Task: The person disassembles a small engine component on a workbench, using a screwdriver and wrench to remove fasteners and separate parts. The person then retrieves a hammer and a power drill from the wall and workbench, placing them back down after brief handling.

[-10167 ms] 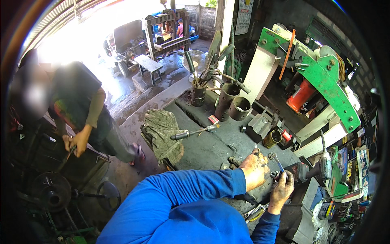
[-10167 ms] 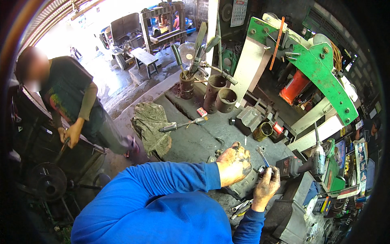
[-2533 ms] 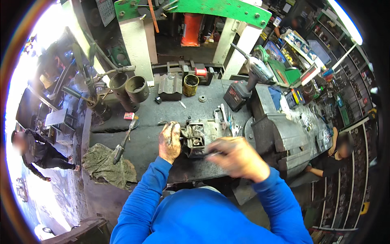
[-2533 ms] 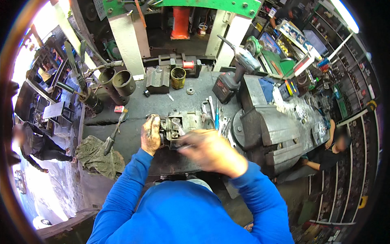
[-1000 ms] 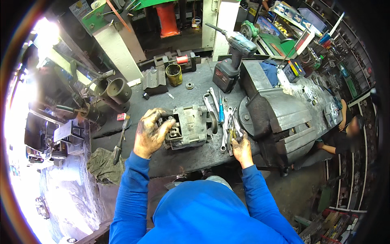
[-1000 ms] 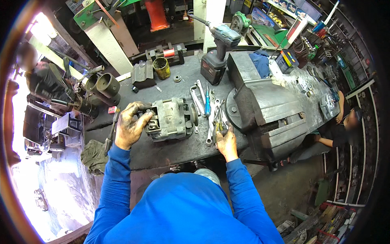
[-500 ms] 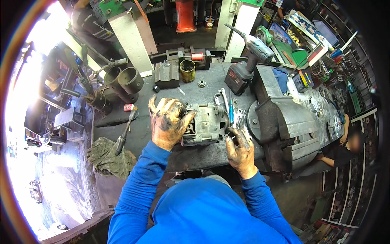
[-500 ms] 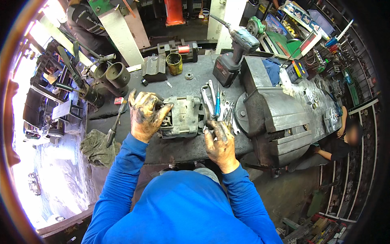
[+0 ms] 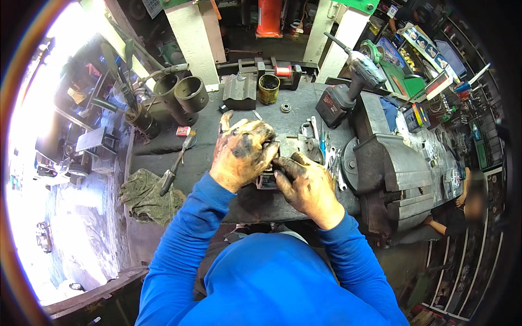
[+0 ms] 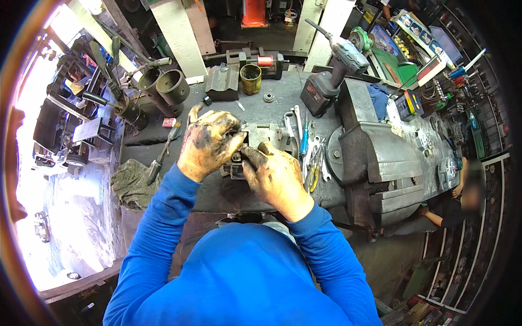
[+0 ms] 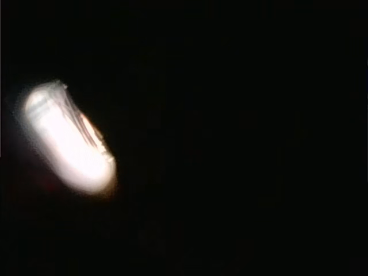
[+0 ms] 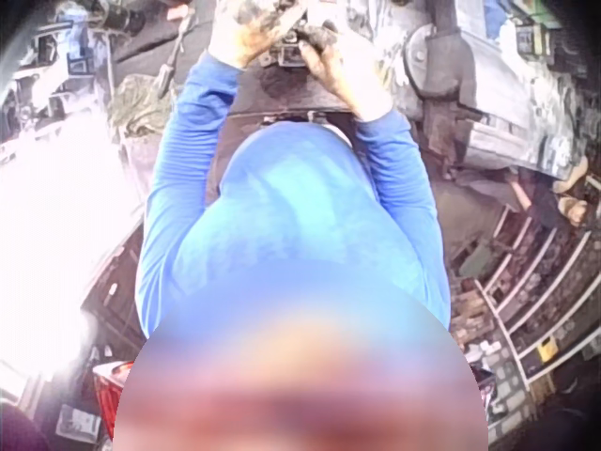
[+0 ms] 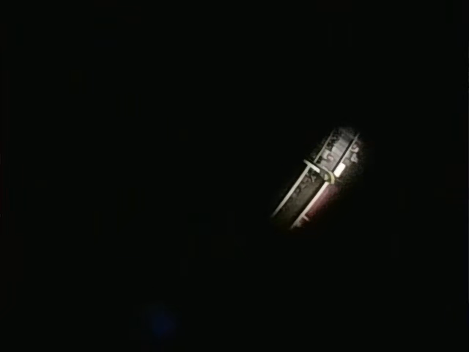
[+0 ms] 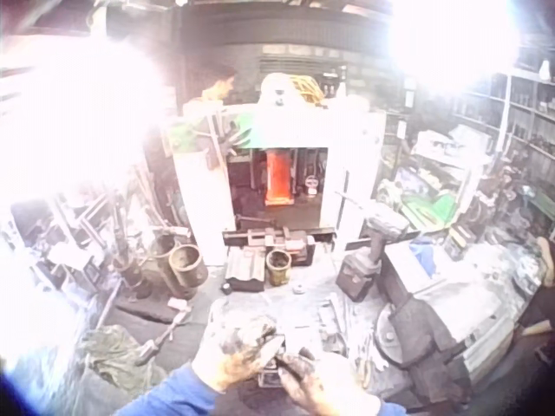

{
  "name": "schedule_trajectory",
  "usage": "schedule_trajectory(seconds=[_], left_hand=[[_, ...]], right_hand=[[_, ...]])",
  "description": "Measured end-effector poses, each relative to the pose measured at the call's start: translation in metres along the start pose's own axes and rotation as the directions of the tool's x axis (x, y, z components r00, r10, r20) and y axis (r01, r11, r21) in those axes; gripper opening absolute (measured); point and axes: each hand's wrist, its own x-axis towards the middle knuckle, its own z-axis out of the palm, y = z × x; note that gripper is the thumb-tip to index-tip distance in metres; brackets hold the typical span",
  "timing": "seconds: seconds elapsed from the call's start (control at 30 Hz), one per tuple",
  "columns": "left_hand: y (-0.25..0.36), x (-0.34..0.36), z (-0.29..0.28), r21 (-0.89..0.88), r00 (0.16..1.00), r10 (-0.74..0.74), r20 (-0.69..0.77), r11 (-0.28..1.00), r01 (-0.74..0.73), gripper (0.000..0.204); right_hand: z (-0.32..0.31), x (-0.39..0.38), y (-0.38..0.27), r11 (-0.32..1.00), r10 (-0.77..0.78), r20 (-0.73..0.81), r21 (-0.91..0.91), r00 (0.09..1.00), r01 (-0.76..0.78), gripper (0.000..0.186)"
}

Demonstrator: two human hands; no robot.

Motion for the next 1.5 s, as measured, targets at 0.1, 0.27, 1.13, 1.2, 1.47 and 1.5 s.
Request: schedule_trajectory(seconds=[0.1,0.27,1.13,1.2,1.47,1.5], left_hand=[[0.005,0.009,-0.017,-0.065,0.984,0.038,-0.174,0.997,-0.05,0.02],[-0.021,-0.044,-0.056,-0.392,0.94,-0.337,-0.05,0.872,0.292,0.017],[-0.062,-0.131,0.055,-0.578,0.791,-0.605,-0.091,0.679,0.453,0.034],[-0.036,-0.107,0.009,-0.486,0.85,-0.493,-0.186,0.798,0.357,0.032],[0.01,-0.046,-0.02,-0.014,0.996,-0.053,0.076,0.998,0.054,0.039],[0.01,-0.045,-0.019,-0.013,0.995,-0.06,0.085,0.998,0.061,0.039]], right_hand=[[0.0,0.007,0.001,0.999,0.016,0.006,0.03,1.0,-0.016,0.027],[-0.001,0.012,0.007,0.998,0.016,0.021,0.054,1.0,-0.017,0.029],[0.006,-0.001,0.008,0.986,-0.101,-0.155,0.12,0.983,0.12,0.034],[0.005,0.004,0.008,0.995,-0.096,-0.043,0.02,0.994,0.097,0.034],[0.003,0.019,0.019,0.979,-0.201,0.034,-0.018,0.979,0.202,0.032],[0.004,0.02,0.02,0.98,-0.197,0.02,0.014,0.98,0.197,0.031]])
